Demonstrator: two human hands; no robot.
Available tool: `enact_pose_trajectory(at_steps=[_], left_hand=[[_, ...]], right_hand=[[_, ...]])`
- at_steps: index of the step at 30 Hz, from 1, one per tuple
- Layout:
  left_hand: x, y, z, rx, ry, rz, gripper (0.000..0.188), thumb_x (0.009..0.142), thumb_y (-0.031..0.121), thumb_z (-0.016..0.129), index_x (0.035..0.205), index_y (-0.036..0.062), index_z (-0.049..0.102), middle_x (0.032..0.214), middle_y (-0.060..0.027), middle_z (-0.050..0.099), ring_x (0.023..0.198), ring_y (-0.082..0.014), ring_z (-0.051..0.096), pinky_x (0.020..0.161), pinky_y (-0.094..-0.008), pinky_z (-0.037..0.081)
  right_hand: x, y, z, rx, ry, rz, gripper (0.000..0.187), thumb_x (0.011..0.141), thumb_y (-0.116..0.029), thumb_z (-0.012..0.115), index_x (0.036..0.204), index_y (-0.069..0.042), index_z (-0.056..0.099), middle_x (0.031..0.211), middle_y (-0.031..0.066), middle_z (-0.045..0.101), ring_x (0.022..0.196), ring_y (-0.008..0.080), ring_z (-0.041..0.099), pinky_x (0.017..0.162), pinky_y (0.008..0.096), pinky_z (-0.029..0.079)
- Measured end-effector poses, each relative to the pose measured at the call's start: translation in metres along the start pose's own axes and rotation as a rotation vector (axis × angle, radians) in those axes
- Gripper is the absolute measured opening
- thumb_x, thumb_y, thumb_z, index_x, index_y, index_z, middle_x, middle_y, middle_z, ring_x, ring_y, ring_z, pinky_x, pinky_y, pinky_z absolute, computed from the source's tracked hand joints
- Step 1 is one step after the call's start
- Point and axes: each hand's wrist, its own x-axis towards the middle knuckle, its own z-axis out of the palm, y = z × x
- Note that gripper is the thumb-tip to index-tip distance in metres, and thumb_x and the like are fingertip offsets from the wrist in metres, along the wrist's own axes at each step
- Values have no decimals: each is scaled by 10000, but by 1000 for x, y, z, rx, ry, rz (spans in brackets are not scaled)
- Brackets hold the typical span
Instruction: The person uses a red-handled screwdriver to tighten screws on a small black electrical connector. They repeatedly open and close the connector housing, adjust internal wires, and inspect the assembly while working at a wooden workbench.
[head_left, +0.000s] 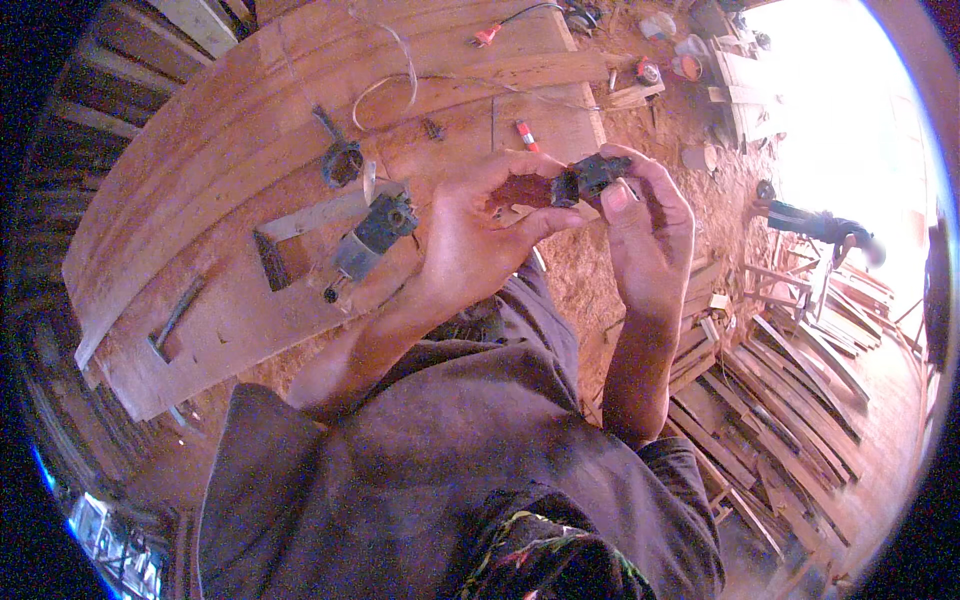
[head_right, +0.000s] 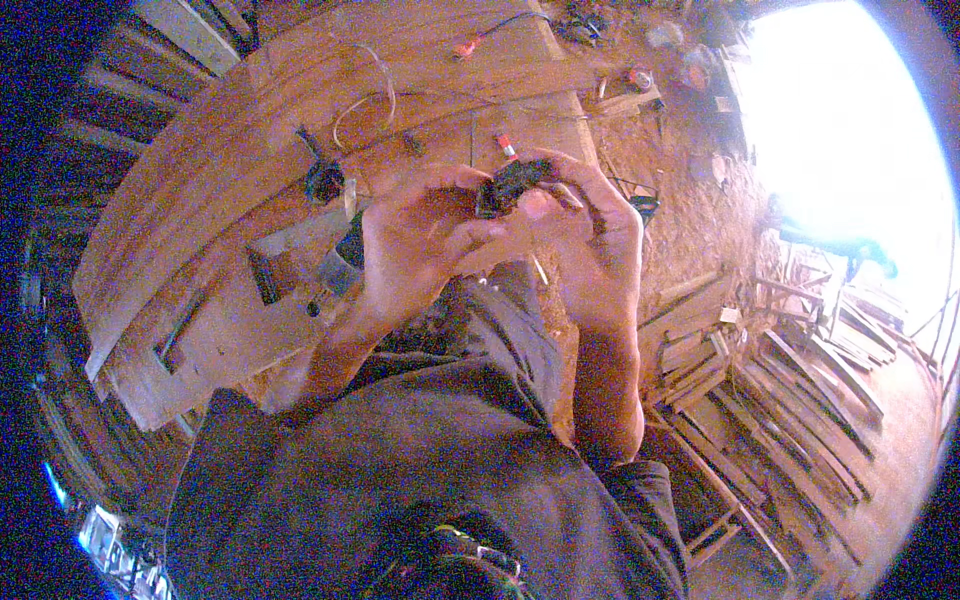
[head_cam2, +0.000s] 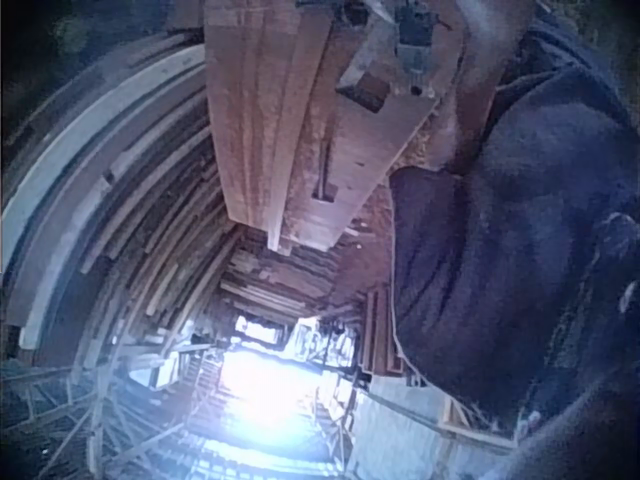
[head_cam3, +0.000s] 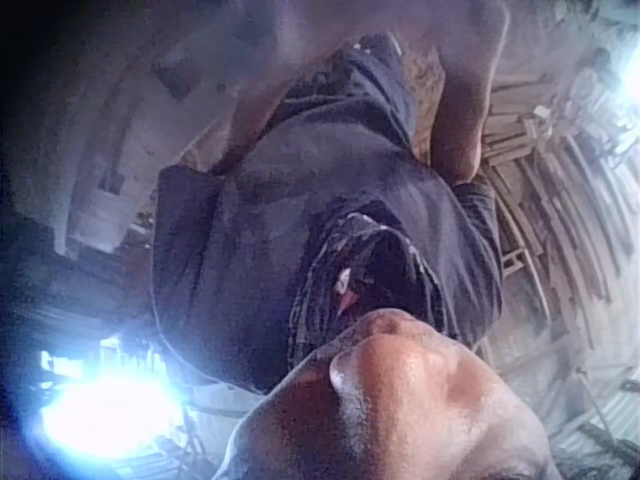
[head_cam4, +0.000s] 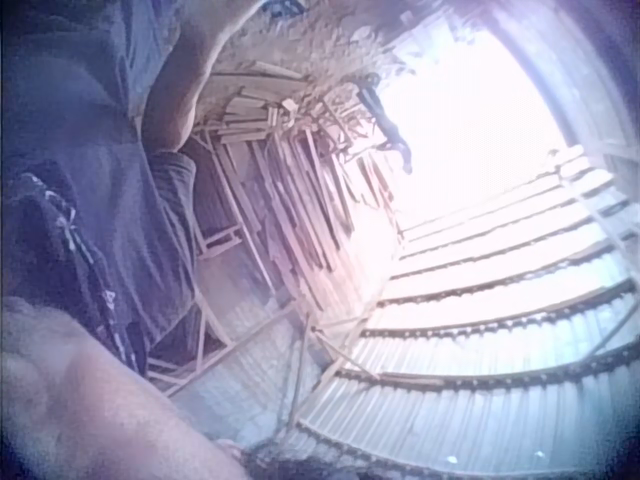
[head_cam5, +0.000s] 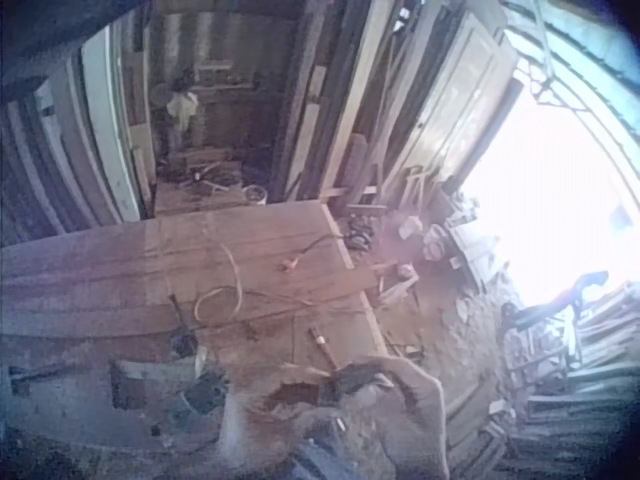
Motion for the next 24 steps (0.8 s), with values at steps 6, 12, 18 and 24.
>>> enact_pose_trajectory(at_steps=[6, 12, 18, 24], left_hand=[[0, -6, 0, -85, -8, 8, 356, 770, -75, 749, 1096, -10, 618, 1010, -83, 697, 929, -158, 684, 846, -302, 556], [1, -3, 1, -85, -9, 15, 356, 779, -75, 745, 1105, -14, 614, 1016, -86, 691, 960, -165, 677, 857, -306, 553], [0, -6, 2, -61, 1, 46, 335, 780, -54, 758, 1086, -16, 626, 1017, -79, 686, 951, -156, 675, 851, -300, 552], [2, -8, 0, -10, -11, 59, 320, 769, -44, 771, 1061, -15, 642, 1011, -79, 685, 934, -159, 683, 831, -296, 557]], right_hand=[[-1, -9, 0, -68, -53, -33, 284, 879, -10, 649, 1158, 37, 627, 1054, 101, 683, 983, 177, 646, 886, 298, 511], [-2, -8, -2, -157, -50, -66, 294, 867, 24, 654, 1158, 51, 628, 1095, 128, 678, 982, 181, 649, 883, 305, 515], [-3, -10, -1, -197, -29, -54, 278, 855, 32, 660, 1131, 56, 647, 1115, 126, 679, 1000, 185, 647, 889, 305, 512], [-3, -11, 1, -202, -6, -43, 278, 842, 37, 660, 1119, 61, 651, 1127, 129, 676, 1016, 188, 641, 901, 306, 506]])
